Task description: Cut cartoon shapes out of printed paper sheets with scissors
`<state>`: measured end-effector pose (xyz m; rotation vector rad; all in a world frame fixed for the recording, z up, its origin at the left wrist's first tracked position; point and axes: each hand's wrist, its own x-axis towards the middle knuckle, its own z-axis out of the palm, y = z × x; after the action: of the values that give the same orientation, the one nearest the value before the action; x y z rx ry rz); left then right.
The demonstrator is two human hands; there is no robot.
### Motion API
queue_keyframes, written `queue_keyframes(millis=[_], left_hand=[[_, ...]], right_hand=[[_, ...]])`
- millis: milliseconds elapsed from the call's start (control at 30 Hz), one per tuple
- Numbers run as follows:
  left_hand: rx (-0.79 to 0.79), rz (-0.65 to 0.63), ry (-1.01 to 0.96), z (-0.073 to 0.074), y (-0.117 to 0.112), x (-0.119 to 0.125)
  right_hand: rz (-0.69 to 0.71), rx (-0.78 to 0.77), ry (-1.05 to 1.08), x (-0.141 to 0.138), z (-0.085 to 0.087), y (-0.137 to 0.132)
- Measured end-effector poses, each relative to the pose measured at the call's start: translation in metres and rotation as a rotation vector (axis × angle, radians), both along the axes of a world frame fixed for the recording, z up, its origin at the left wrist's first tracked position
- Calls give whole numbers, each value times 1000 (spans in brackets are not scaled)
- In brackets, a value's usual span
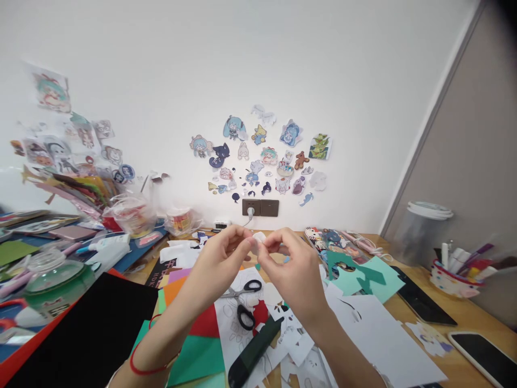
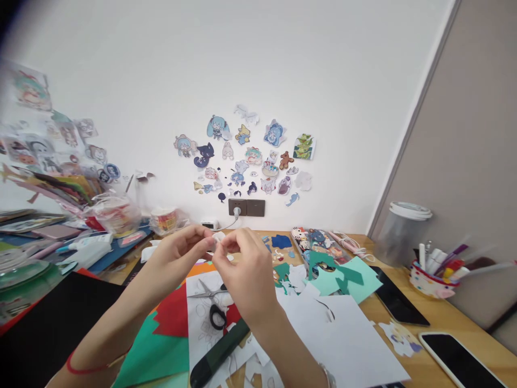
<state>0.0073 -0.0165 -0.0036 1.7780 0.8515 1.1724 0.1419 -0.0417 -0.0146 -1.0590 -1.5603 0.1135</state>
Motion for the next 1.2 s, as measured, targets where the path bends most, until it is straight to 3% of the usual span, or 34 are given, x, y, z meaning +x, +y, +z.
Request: queue_keyframes(millis=[133,233,467,700,800,967,1200], left_hand=[[-58,-53,-35,2,-2,2],[-64,-61,-44,0,-2,3],[-32,-66,-5,-6,1,6],[-76,-55,-16,1,-1,9],[-101,-57,-11,4,0,5],[-156,-52,-105,6,3,-3],[-178,-74,-113,6,7,-1]], right_hand=[[87,-133,146,2,1,3],[126,-182,141,4,1,5],[2,-45,-36,2,-2,4],[-50,48,-132,1,-5,5],[34,-29,-3,4,-2,5],[203,-287,302,12,5,5],[426,-358,514,13,3,6]])
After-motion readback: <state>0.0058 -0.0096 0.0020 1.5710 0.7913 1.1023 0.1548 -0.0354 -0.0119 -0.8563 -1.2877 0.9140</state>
